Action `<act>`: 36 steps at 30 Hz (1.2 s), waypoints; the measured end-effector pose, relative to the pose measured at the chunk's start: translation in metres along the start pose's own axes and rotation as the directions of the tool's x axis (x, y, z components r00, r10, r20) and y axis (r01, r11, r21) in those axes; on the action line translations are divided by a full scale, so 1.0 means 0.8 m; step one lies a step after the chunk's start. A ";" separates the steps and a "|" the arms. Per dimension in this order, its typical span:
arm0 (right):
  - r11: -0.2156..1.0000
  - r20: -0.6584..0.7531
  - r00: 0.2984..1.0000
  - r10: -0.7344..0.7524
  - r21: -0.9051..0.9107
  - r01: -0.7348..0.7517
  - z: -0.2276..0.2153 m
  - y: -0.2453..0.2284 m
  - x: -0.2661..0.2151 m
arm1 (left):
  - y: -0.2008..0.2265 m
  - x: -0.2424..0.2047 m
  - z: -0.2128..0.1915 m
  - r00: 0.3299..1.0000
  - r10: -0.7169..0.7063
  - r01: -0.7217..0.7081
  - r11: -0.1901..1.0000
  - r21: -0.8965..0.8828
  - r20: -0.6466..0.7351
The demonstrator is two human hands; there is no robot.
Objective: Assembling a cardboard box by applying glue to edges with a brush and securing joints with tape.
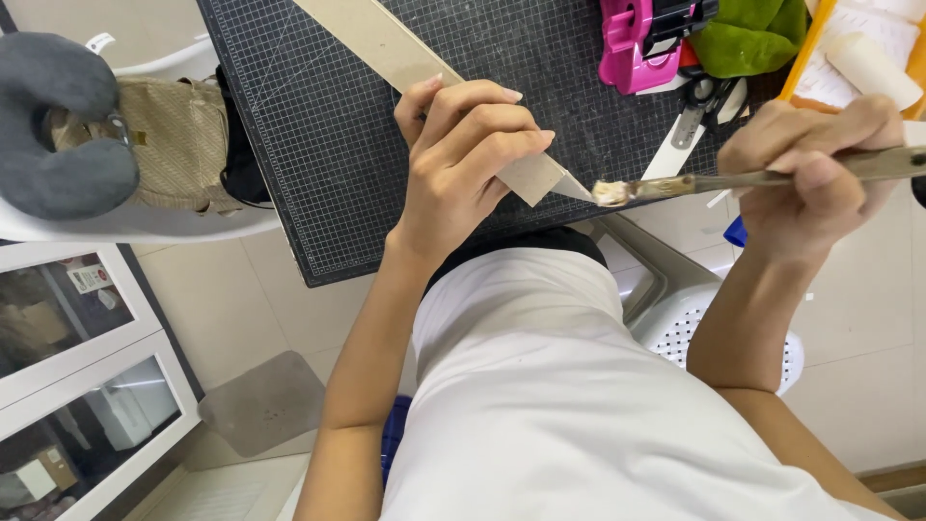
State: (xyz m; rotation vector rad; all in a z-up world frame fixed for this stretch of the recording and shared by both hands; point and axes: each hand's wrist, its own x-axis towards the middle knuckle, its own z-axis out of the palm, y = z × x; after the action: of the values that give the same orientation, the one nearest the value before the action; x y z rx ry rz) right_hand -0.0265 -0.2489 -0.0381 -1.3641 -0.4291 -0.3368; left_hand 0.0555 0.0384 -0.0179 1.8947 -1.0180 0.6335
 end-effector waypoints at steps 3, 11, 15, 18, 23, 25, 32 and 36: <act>0.997 -0.058 0.997 -0.051 -0.067 0.047 0.010 0.007 0.004 | 0.001 0.001 -0.001 1.000 -0.004 0.004 1.000 -0.007 0.003; 0.999 0.028 0.999 -0.023 0.023 0.022 0.007 -0.002 0.009 | 0.001 0.000 0.000 1.000 -0.003 0.003 1.000 0.000 0.000; 0.990 -0.040 0.998 -0.054 -0.130 0.048 0.015 0.013 0.001 | 0.000 0.002 -0.002 1.000 0.008 -0.008 1.000 0.004 0.010; 0.995 0.013 0.999 0.051 0.086 -0.052 0.007 0.002 0.005 | 0.000 0.000 -0.003 1.000 0.000 -0.001 1.000 0.006 0.017; 0.966 -0.358 0.924 0.131 0.257 -0.037 -0.009 0.044 -0.032 | -0.001 0.005 -0.013 0.996 0.043 -0.045 0.999 0.022 0.075; 0.857 -0.485 0.803 0.346 0.512 -0.061 0.016 0.061 -0.036 | -0.006 0.008 -0.025 0.989 0.081 -0.085 0.996 0.030 0.122; 0.993 -0.101 0.995 -0.019 0.110 0.030 0.122 0.091 -0.036 | -0.025 0.022 -0.057 0.873 0.301 -0.310 0.950 -0.039 0.385; 0.993 -0.275 0.954 -0.119 -0.017 0.119 0.162 0.094 -0.030 | -0.024 0.034 -0.055 0.869 0.377 -0.383 0.923 -0.046 0.320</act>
State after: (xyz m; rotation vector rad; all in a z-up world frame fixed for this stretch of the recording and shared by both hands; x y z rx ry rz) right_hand -0.0248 -0.1085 -0.0950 -1.2718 -0.2789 -0.6182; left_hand 0.0850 0.0708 0.0154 1.8649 -1.6321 0.5604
